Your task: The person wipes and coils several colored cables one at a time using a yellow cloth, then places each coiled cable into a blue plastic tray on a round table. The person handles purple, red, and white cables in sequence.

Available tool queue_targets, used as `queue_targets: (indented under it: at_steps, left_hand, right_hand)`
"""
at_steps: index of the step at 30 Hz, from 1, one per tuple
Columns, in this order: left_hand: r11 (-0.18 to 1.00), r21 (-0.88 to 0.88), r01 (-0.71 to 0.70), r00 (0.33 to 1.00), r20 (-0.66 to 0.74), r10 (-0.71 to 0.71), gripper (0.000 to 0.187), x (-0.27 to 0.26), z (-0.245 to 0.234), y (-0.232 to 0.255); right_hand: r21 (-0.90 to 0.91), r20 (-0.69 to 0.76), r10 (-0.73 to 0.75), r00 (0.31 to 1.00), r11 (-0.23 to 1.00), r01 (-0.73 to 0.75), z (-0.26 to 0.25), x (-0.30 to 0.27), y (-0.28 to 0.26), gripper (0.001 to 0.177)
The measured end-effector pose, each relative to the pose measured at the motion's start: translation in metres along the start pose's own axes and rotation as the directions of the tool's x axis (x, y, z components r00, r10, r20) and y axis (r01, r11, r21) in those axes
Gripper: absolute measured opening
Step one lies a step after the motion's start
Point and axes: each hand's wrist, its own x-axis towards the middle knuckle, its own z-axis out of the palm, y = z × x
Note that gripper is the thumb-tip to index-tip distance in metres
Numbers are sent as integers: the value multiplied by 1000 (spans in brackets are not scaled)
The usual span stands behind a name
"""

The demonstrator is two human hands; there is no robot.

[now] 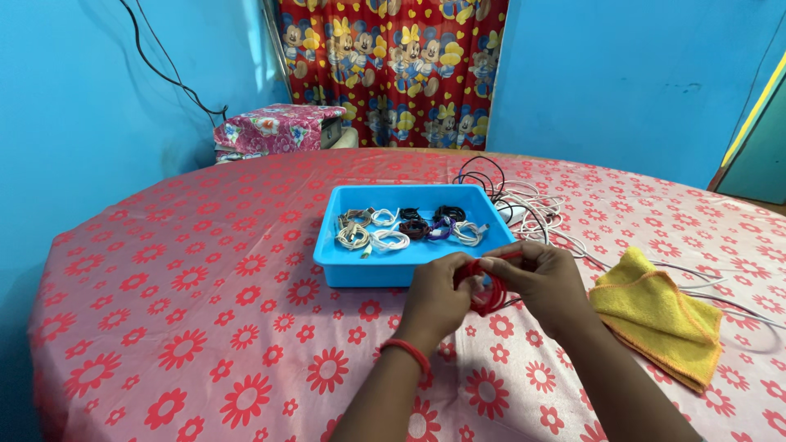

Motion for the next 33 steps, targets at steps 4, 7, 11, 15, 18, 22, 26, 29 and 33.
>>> queue_targets:
  at_steps: [4,7,11,15,18,22,26,29,33]
  left_hand:
    - [965,261,-7,985,-165,52,13,-3,7,1]
    - [974,35,222,975,-5,-222,17,11,4,-11]
    - [724,-570,389,917,315,-244,21,19,-20,-31]
    - [468,-706,531,846,474,-244,30,12,-46,-22]
    - [400,-711,578,814,536,-223,41,11,-55,-11]
    - [415,-657,630,777,530,-341,46,11,-54,-5]
    - [474,-694,542,807,274,-523,42,16,-44,-23]
    - [694,-695,188,880,-193,-433,29,23,-33,-45]
    - [933,-359,19,777,-583,-240,21,17,-33,-43]
  right_hand:
    - [-14,-31,-7,999,1000,7,3,-4,-5,21]
    - [22,-37,12,999,1000,-11,3,-3,-4,22]
    - [81,-48,56,997,995,-52,0,-1,3,24]
    - [162,-13,56,998,985,-53,-5,1,8,25]
    - [180,-36,71,997,982,-63,-8,3,8,24]
    - [178,-54,75,996,982,-64,-7,4,9,23]
    - [127,-148,136,980,985,-117,-4,5,8,23]
    - [209,-169,164,972,969,-127,-2,12,6,22]
    - [69,-186,159,969,986,-149,-6,45,7,22]
